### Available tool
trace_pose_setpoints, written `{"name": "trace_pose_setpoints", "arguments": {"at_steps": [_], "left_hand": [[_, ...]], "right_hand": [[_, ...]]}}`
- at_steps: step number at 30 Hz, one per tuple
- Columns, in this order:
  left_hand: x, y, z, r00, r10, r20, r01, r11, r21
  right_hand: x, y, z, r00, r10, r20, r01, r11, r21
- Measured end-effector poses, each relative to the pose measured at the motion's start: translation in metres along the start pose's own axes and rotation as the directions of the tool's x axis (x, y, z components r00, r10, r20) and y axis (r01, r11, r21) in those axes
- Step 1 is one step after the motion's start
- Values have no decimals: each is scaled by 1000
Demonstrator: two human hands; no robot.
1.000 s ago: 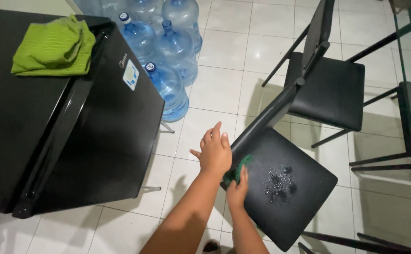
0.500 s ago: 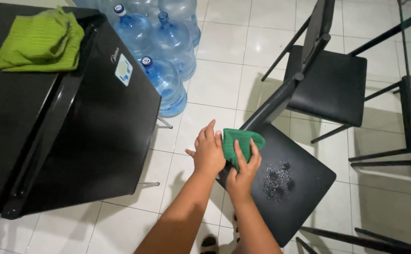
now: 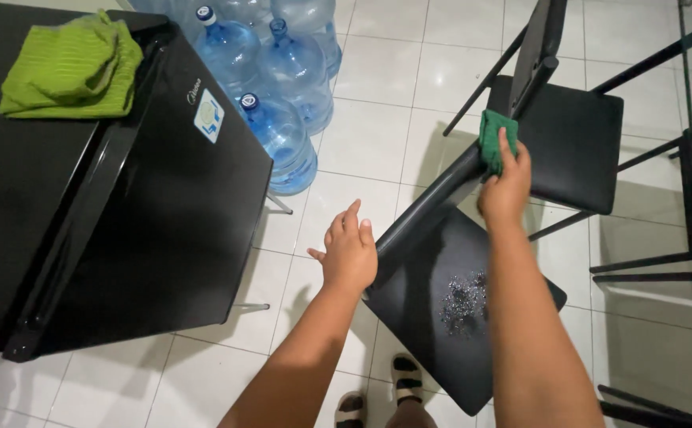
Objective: The person cleans chairs by wiping the legs and frame with a cloth, spraying liquid onto a chair seat using a spray bottle, and wiping down the chair with the cloth.
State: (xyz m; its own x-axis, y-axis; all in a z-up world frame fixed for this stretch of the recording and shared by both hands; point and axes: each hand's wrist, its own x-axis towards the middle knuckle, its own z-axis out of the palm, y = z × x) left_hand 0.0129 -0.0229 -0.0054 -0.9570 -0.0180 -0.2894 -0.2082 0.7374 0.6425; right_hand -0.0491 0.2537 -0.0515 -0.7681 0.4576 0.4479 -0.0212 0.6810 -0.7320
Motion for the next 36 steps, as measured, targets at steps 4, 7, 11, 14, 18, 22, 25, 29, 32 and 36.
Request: {"name": "trace_pose_setpoints", "arguments": {"at_steps": [4,7,11,14,18,22,25,29,32,36], "left_hand": [[1,1,-2,1000,7,-7,-7,1000,-15],[1,-2,0,1000,10,3,-9,999,-32],[3,-4,1,1000,19,-21,-20,999,-31],[3,-4,3,999,13,-31,-14,1000,-26],[2,-4,1,998,28,-52,-28,1000,4],[0,-3,0,997,65,-48,-62,996,64],[-3,-3,1,991,118,-60,-110,985,133],[-4,2,-5,989,139,-44,-130,978,161],[-4,4,-5,992,122,-13,-119,982,146],[-3,6,-6,996,91,1,-90,990,105]], "right_hand": [[-58,-27,16,997,-20,-68,20,1000,7],[-131,-65,34,997,58,-41,-55,996,73],[-232,-105,41,983,155,99,-171,968,181],[-291,-103,38,985,-7,171,-24,984,177],[-319,-74,30,975,61,212,-122,951,285],[-224,-17,11,963,37,-268,8,986,165],[-114,14,-2,957,99,-273,-41,977,211],[-65,8,27,981,140,-131,-115,976,185],[-100,-9,55,975,187,-124,-169,976,141],[-227,-54,71,994,74,-74,-62,986,153]]}}
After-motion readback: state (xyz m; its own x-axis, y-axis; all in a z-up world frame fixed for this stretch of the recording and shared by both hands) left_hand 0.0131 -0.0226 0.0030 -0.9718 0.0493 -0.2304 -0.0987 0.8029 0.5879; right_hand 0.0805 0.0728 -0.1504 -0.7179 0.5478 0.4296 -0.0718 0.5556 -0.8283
